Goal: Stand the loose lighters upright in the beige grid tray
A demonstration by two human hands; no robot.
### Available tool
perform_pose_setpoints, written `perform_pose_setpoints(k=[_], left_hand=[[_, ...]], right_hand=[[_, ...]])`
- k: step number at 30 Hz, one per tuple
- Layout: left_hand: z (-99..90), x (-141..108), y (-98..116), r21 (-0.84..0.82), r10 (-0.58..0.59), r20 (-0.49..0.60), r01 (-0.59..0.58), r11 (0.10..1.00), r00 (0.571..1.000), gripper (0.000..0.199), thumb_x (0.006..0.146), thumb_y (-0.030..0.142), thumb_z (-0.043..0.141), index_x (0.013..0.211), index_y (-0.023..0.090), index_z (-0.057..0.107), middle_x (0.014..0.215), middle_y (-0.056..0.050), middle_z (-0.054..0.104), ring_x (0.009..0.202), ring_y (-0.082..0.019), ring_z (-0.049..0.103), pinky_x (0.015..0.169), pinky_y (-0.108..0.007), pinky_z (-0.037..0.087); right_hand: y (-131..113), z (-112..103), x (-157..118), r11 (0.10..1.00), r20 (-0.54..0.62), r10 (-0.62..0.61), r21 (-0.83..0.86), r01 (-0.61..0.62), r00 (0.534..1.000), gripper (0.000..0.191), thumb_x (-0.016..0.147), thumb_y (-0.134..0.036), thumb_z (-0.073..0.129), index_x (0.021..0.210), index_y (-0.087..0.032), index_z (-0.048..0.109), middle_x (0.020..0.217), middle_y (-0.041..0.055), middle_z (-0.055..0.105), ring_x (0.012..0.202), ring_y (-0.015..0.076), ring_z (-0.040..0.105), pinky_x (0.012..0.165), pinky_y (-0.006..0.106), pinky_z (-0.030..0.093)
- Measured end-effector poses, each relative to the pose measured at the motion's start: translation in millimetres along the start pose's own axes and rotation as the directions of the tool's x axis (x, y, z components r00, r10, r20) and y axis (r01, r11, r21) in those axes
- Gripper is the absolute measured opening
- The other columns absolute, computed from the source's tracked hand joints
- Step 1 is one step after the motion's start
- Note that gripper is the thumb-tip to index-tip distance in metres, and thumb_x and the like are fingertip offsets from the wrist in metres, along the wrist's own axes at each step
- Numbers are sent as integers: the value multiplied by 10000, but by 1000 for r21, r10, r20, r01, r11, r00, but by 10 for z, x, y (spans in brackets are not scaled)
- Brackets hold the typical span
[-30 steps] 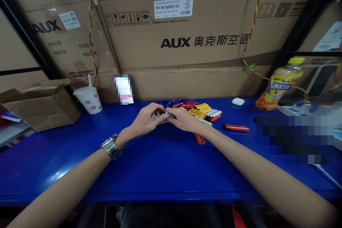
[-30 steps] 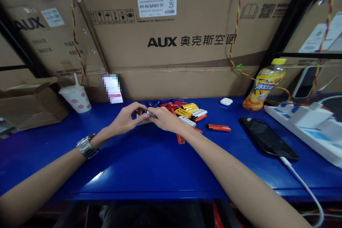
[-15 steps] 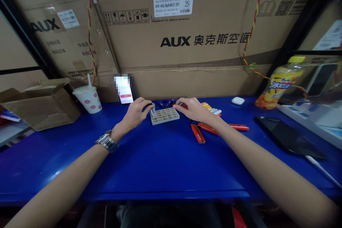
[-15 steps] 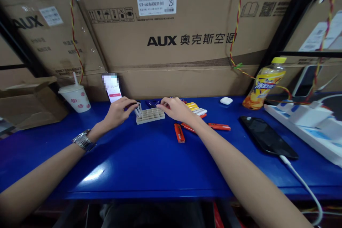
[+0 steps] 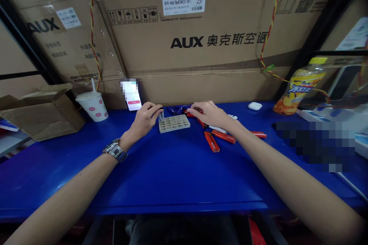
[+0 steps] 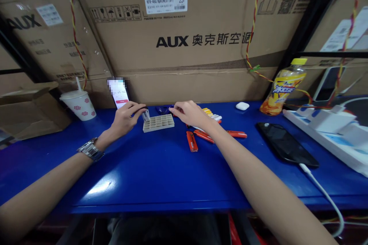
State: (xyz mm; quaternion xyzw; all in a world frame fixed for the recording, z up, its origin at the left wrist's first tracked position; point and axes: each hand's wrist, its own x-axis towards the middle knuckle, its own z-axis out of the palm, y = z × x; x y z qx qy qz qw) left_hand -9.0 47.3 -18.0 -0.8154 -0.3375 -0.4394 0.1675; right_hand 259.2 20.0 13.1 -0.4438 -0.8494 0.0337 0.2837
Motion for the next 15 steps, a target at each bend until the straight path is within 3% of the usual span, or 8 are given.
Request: perform_pose_setpoints(k=[6,10,12,15], left_hand=[[92,-75,-46,2,-4,101,4,1000,995,272,928,281,479,1094,151,651,897,-95,592,775,-171,575,689,-319,503],[101,-100,-62,19,-2,128,0,1000,992,300,916,266,488,1168,168,615,934,-94,554,842,-189,554,748,-353,506],[108,-114,-80,21,3,140,-6,1000,990,322,913,265,488,1206,179,590,977,-102,535,883,-200,539,781,-380,506],[131,-144,-107,19,-4,171,1,1000,985,369,915,255,476,1273,186,537,1047,-119,505,929,-211,526,816,-407,503]], right_hand=[[46,-91,6,997,90,-1,-79,8,996,355,916,-410,413,812,-166,648,700,50,648,586,128,516,598,278,342],[148,-262,-6,959,157,153,-261,-108,976,176,786,-317,552,736,-182,652,668,56,634,566,142,517,559,284,337],[195,-339,-21,921,253,268,-349,-171,929,101,697,-282,614,683,-192,657,646,58,626,565,157,528,529,285,329],[246,-383,-37,891,432,386,-405,-207,815,73,597,-262,683,624,-203,651,555,30,585,502,156,512,480,281,325]])
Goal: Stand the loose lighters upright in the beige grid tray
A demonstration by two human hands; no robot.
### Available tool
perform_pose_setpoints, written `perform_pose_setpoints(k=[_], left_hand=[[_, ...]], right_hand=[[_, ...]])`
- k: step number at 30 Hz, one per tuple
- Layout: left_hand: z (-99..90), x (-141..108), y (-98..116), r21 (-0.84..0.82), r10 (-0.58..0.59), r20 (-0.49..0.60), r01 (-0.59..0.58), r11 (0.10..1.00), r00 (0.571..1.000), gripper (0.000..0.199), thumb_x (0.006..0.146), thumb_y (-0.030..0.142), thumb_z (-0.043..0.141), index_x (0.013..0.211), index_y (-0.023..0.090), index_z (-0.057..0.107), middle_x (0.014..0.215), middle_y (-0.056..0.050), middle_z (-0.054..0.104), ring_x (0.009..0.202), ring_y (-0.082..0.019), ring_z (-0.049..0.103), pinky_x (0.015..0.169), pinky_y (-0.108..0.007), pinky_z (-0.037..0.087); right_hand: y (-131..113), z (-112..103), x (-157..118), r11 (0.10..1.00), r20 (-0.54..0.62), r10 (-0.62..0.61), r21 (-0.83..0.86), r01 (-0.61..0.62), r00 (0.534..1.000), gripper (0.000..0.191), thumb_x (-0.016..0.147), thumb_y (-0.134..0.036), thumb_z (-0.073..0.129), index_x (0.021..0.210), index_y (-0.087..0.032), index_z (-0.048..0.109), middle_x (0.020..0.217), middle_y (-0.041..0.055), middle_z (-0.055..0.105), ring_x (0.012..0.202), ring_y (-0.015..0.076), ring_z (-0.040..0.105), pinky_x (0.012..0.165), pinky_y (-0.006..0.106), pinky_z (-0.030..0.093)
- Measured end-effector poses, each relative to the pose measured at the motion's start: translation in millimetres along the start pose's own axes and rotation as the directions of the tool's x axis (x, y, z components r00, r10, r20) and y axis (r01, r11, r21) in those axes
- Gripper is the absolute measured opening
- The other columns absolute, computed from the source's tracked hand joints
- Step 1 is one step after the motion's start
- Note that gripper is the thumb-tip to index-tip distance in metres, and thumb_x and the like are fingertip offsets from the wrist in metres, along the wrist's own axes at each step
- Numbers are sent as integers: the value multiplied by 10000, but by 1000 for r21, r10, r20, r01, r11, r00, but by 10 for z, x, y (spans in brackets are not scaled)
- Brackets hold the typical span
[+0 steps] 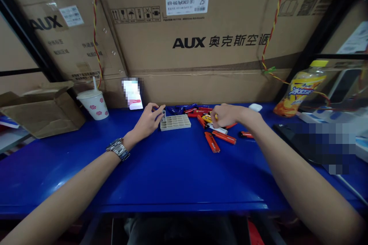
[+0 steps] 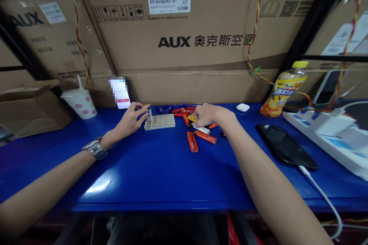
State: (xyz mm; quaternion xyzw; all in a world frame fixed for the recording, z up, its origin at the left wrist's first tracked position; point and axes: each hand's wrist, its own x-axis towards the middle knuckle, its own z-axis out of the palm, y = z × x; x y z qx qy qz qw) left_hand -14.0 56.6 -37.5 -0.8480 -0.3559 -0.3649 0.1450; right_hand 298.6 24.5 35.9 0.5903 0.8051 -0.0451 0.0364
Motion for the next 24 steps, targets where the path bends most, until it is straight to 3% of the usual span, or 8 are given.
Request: perform_pose_setpoints(k=[2,6,10,13,15,18,21,24], left_hand=[[19,-18,-2,-1,-18,27,18,1000,999,415,920,242,454,1330,184,481,1072,-127,489,949,-216,526,839,-418,499],[17,-31,45,19,-42,66,41,999,997,485,924,243,428,1400,163,386,1117,-148,466,976,-234,528,875,-442,486],[-56,18,168,40,-27,-15,28,999,1000,467,911,245,458,1359,118,423,1150,-172,458,1020,-258,515,905,-452,468],[-129,76,330,-14,-17,-100,16,1000,995,322,920,247,450,1200,115,538,1079,-151,508,1008,-242,524,901,-424,469],[-162,105,466,-106,8,-73,-16,994,997,250,940,264,426,1117,147,560,999,-108,552,929,-202,559,852,-379,489],[-162,122,667,-215,12,11,-9,977,1000,294,921,352,489,1148,166,506,996,-92,600,919,-196,584,808,-348,496],[-119,114,803,-312,-46,42,57,948,998,487,840,419,606,1207,155,424,987,-90,629,854,-190,611,732,-315,498],[-95,99,845,-366,-118,44,126,922,992,299,899,313,504,1138,157,416,889,-61,638,733,-155,613,654,-281,473]], right_hand=[[8,23,17,1000,65,-3,10,3,998,119,552,-268,723,577,-203,626,504,3,553,440,135,482,448,275,323],[-25,92,58,999,30,-34,10,34,999,209,545,-291,761,508,-196,579,447,-11,515,369,106,431,419,272,313],[-34,84,48,999,19,-41,-2,42,999,144,625,-230,689,532,-184,590,518,30,575,451,139,503,465,290,339],[-57,27,29,997,-184,-53,43,62,982,140,647,-265,664,574,-175,585,571,50,602,523,158,536,513,300,358],[-133,11,29,976,-388,-78,158,150,918,149,680,-300,645,637,-171,583,602,47,619,554,154,550,542,295,375],[-364,76,51,813,-532,-108,438,382,840,214,753,-373,611,732,-165,568,650,39,650,596,143,585,577,274,415],[-635,199,74,598,-515,-152,631,494,843,287,779,-442,602,779,-158,557,692,51,669,623,141,608,565,253,438],[-743,231,71,554,-474,-235,652,518,848,306,817,-453,555,783,-150,582,711,54,675,634,135,605,560,242,431]])
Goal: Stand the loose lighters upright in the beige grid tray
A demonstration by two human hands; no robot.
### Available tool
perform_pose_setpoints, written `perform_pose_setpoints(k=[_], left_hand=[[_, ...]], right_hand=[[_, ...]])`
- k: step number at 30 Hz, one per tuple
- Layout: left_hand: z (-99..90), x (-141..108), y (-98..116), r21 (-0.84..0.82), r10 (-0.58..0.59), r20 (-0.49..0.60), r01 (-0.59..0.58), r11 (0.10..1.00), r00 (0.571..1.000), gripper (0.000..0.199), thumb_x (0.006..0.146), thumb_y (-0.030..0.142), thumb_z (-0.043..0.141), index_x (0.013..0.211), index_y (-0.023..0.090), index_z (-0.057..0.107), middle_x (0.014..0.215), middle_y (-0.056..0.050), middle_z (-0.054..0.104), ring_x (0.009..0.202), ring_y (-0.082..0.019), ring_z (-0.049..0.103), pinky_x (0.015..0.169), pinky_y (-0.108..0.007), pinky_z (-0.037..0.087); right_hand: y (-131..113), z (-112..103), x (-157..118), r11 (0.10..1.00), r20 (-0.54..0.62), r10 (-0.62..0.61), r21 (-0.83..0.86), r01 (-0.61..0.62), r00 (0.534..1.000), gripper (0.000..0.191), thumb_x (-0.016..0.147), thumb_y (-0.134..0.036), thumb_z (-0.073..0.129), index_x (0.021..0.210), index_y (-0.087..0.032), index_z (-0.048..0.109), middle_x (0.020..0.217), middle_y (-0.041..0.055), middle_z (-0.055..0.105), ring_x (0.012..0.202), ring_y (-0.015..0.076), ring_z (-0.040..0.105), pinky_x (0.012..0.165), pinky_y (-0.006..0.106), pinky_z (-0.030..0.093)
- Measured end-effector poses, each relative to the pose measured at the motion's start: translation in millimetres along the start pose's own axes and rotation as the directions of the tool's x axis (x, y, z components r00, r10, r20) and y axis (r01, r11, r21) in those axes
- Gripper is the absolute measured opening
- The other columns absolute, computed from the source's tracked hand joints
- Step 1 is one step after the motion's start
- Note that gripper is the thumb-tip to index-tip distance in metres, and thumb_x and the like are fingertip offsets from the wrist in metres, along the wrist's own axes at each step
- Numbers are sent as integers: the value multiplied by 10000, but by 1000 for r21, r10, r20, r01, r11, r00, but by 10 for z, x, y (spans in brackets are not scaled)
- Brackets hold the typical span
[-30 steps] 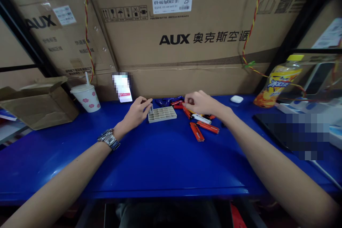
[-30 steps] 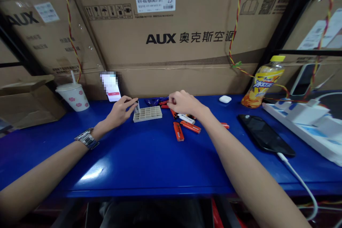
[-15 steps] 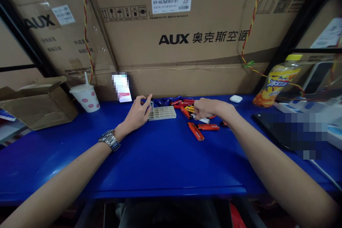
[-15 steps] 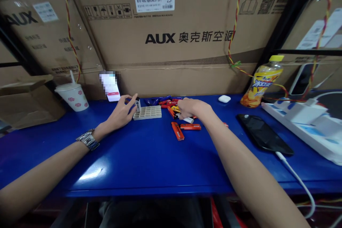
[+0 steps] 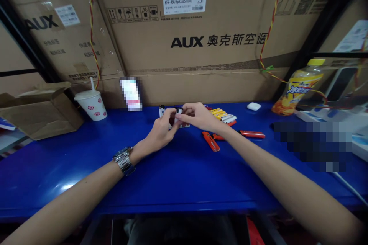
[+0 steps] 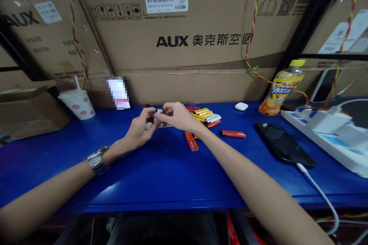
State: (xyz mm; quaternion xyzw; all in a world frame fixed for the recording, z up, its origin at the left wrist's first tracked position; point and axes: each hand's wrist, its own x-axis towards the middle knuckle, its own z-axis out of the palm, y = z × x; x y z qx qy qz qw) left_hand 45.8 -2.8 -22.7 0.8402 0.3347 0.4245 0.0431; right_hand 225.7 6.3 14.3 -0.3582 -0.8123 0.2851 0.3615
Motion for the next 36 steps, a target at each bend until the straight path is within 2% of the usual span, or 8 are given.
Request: perform_pose_setpoints(k=[4,7,11,13,22,27,32,36], left_hand=[[-36,-11,-41,22,-75,73,74,997,994,210,913,225,414,1111,163,385,857,-56,611,696,-152,595,636,-287,447],[-60,-18,-104,39,-152,148,147,988,977,204,933,257,366,1113,161,359,869,-76,601,714,-175,594,638,-311,438],[-61,-26,-185,-4,-209,203,215,977,956,224,949,294,328,1138,175,333,916,-92,609,756,-189,602,666,-330,440],[-61,-26,-202,-25,-222,209,232,972,952,224,950,293,323,1145,183,326,916,-81,607,779,-186,604,689,-330,442],[-120,3,-74,-63,-263,116,272,960,958,198,936,332,346,1067,183,349,804,-15,548,655,-139,530,622,-287,403],[-142,18,-10,-102,-324,69,330,939,944,201,922,400,390,928,199,408,641,39,487,560,-116,468,557,-258,346],[-148,26,3,-159,-352,-5,347,924,936,296,899,462,436,765,198,426,551,56,414,507,-98,382,513,-249,289],[-160,39,7,-86,-326,-75,319,944,943,442,877,477,467,574,194,312,530,55,294,511,-90,282,506,-262,228]], right_hand=[[30,-370,-37,913,8,-15,-408,17,1000,259,817,-359,527,716,-152,645,625,28,636,566,119,537,559,254,380],[175,-827,-124,727,36,217,-673,-137,976,116,701,-186,550,683,-160,661,640,36,651,568,130,544,568,267,374],[464,-1210,-275,582,128,648,-719,-380,751,272,569,-79,572,788,-184,695,751,34,683,662,173,601,554,259,400],[578,-1262,-334,601,168,676,-689,-404,718,347,545,-72,594,853,-198,695,812,25,683,715,184,611,573,255,416],[755,-1273,-362,793,214,456,-538,-286,864,212,666,-370,673,651,-179,580,617,-4,555,577,133,496,534,266,368],[662,-1080,-251,900,8,232,-380,-211,973,261,777,-427,572,712,-200,461,555,-21,502,504,115,431,483,258,327],[409,-709,-130,995,-47,84,-57,-87,995,249,824,-439,538,849,-202,465,663,4,586,589,143,534,546,270,401],[421,-441,-46,999,-180,22,-45,-30,983,293,846,-468,520,753,-194,470,627,-21,492,567,114,470,527,244,380]])
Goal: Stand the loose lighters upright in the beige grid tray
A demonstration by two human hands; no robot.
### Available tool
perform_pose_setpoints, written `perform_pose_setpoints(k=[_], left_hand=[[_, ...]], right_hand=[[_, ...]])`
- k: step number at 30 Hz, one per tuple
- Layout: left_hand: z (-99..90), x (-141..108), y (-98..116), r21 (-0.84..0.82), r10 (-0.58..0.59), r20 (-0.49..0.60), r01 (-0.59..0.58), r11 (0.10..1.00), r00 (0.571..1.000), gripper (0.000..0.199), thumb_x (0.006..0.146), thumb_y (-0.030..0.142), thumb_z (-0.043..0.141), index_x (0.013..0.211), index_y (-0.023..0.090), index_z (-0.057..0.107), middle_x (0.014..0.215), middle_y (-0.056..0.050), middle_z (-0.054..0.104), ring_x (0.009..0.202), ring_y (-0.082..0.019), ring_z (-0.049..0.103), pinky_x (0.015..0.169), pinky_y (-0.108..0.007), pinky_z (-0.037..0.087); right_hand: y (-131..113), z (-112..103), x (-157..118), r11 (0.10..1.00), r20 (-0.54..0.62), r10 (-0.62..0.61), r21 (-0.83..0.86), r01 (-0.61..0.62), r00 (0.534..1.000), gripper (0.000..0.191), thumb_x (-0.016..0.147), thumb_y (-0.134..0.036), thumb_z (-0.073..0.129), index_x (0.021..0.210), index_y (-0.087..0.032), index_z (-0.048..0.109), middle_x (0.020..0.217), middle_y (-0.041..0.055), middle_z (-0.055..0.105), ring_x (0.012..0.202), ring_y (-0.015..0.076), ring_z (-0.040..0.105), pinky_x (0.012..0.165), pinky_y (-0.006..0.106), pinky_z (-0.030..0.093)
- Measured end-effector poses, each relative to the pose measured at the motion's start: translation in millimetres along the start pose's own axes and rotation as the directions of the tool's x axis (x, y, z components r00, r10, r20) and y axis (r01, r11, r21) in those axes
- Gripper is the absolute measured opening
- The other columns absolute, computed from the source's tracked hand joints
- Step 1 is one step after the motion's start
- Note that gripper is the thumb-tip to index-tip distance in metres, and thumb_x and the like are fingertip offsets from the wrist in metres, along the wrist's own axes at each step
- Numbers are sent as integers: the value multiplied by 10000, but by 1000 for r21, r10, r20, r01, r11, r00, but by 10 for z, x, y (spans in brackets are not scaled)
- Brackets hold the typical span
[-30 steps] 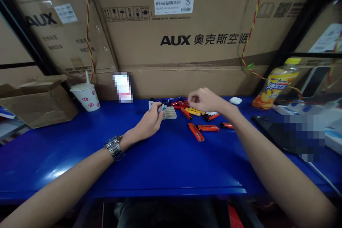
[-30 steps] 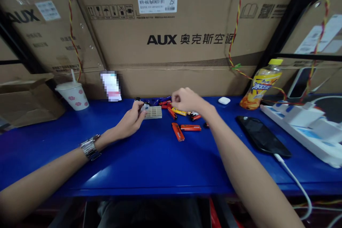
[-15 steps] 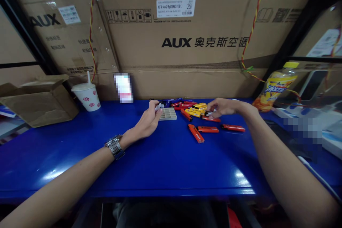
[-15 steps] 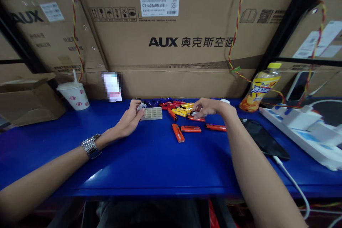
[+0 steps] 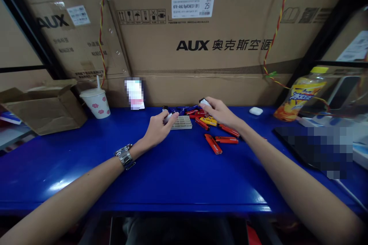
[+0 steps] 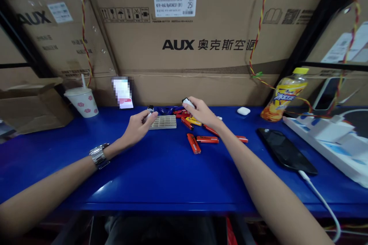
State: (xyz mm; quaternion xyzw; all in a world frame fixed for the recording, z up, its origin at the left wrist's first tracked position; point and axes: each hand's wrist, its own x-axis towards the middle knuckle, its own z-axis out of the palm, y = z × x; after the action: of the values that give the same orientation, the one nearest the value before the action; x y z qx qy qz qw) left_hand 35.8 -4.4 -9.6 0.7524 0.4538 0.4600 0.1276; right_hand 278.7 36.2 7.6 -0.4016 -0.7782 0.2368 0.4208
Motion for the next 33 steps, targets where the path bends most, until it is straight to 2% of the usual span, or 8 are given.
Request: perform_pose_setpoints(k=[5,8,13,19,23,27,30,33], left_hand=[[-6,11,-15,32,-24,-24,25,999,999,496,843,495,498,520,193,274,507,56,232,503,-89,234,496,-274,191],[-12,15,-31,66,-34,-24,35,997,999,489,807,471,532,499,192,276,493,56,232,496,-86,222,484,-274,177],[-23,17,-25,134,-49,1,48,990,999,399,734,410,579,492,188,354,482,50,305,479,-80,243,457,-260,179],[-20,13,7,141,-29,-21,32,990,999,376,697,360,588,492,195,320,465,54,311,465,-75,249,444,-250,160],[-27,17,20,152,-46,-14,47,987,999,364,699,357,588,498,193,333,477,55,318,472,-75,248,452,-250,169],[-22,26,5,160,-63,-38,68,985,997,390,707,379,611,504,192,336,477,58,307,472,-76,255,455,-248,190],[-7,38,-52,126,-82,-90,93,988,993,409,742,433,621,533,192,365,482,56,341,470,-83,317,460,-245,226],[-3,60,-140,52,-110,-124,117,992,986,390,822,492,554,614,196,408,513,44,421,487,-98,402,476,-244,280]], right_hand=[[27,252,-11,971,-14,197,141,-193,980,430,858,-583,458,666,-199,430,526,-35,441,431,94,449,432,234,379],[-16,310,-31,954,-64,265,164,-252,962,501,830,-642,455,593,-203,411,448,-46,393,338,75,367,349,225,292],[15,315,-20,977,-277,210,41,-207,937,516,789,-574,538,487,-210,332,412,-52,300,371,59,266,362,232,193],[1,312,-9,982,-368,130,-83,-171,921,391,711,-355,547,467,-221,272,441,-41,279,431,75,270,402,250,194],[-62,316,-14,976,-374,88,-154,-155,923,324,672,-317,531,461,-209,311,468,-33,309,467,80,278,428,250,196],[-76,323,-22,964,-358,79,-209,-162,930,352,693,-347,538,458,-205,318,464,-34,308,468,80,278,448,256,199],[-70,326,-31,963,-352,94,-206,-175,931,397,708,-385,571,463,-206,315,461,-39,302,473,81,275,455,260,190],[-63,320,-40,976,-305,57,-182,-117,951,420,701,-443,627,502,-200,349,485,-45,329,499,84,282,465,257,200]])
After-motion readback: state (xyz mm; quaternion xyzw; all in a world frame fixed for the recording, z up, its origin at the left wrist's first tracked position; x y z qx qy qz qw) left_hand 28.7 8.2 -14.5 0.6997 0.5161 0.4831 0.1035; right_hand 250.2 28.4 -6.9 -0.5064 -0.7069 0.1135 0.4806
